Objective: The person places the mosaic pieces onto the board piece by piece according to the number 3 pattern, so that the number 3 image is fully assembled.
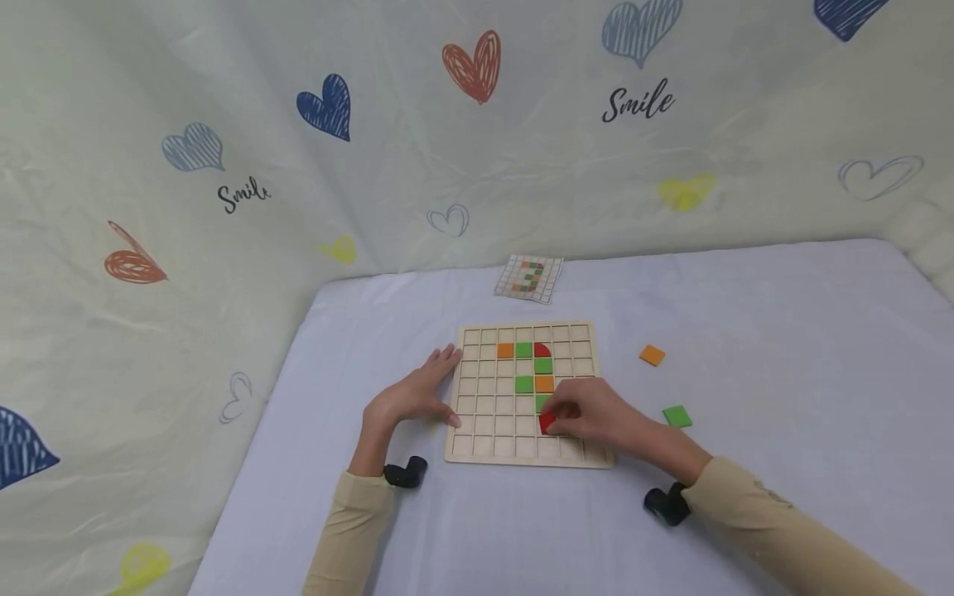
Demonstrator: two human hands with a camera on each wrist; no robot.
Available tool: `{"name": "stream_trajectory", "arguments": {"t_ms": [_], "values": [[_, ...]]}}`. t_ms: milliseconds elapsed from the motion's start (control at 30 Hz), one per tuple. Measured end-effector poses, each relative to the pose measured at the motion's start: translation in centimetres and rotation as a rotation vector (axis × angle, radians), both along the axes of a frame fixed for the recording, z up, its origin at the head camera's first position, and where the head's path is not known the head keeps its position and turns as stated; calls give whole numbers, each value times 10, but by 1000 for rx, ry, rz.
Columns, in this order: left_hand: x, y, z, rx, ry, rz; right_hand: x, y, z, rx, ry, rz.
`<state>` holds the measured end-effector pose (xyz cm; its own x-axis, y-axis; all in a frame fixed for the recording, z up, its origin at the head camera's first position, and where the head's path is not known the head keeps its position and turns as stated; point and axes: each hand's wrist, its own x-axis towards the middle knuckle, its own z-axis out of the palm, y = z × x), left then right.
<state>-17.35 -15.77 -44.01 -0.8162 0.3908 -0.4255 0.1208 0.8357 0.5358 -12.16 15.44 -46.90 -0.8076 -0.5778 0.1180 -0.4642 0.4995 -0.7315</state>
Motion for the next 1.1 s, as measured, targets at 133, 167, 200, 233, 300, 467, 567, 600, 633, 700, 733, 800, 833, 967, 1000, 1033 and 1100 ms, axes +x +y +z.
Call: {"name": "stream_trajectory", "arguments": {"t_ms": [133, 167, 200, 233, 300, 467, 567, 600, 633, 700, 733, 800, 833, 967, 1000, 1033, 1100], "values": [[0, 0, 0, -3, 5, -7, -1, -4, 0, 40, 77, 11], [0, 1, 1, -4, 6, -8, -1, -5, 0, 49, 95, 15], [0, 1, 1, -5, 5, -9, -1, -6, 0, 59, 114, 16], [0, 1, 2, -6, 4, -10, 0, -6, 0, 66, 131, 18], [0, 1, 2, -9, 2, -10, 0, -8, 0, 72, 156, 23], [-1, 2, 1, -13, 3, -11, 0, -9, -1, 74, 169, 29], [-1, 2, 1, -13, 3, -10, 0, -10, -1, 78, 168, 32], [-1, 2, 0, -13, 4, -10, 0, -10, 0, 78, 166, 34], [-1, 2, 0, -12, 4, -10, 0, -9, 0, 74, 167, 35], [-1, 2, 0, -11, 3, -10, 1, -8, 0, 60, 169, 42], [-1, 2, 0, -9, 2, -9, 1, -7, 0, 52, 171, 43], [-1, 2, 0, -7, 0, -6, 1, -5, 1, 38, 174, 44], [0, 2, -1, -6, -1, -5, 2, -3, 1, 35, 176, 44], [0, 1, -1, -5, -2, -3, 3, 5, 2, 43, 169, 32], [0, 1, -1, -5, -2, -4, 3, 7, 1, 46, 167, 26], [0, 1, -1, -6, -1, -5, 4, 9, 1, 47, 165, 20], [0, 1, -1, -8, -2, -3, 5, 14, 1, 48, 167, 3]]}}
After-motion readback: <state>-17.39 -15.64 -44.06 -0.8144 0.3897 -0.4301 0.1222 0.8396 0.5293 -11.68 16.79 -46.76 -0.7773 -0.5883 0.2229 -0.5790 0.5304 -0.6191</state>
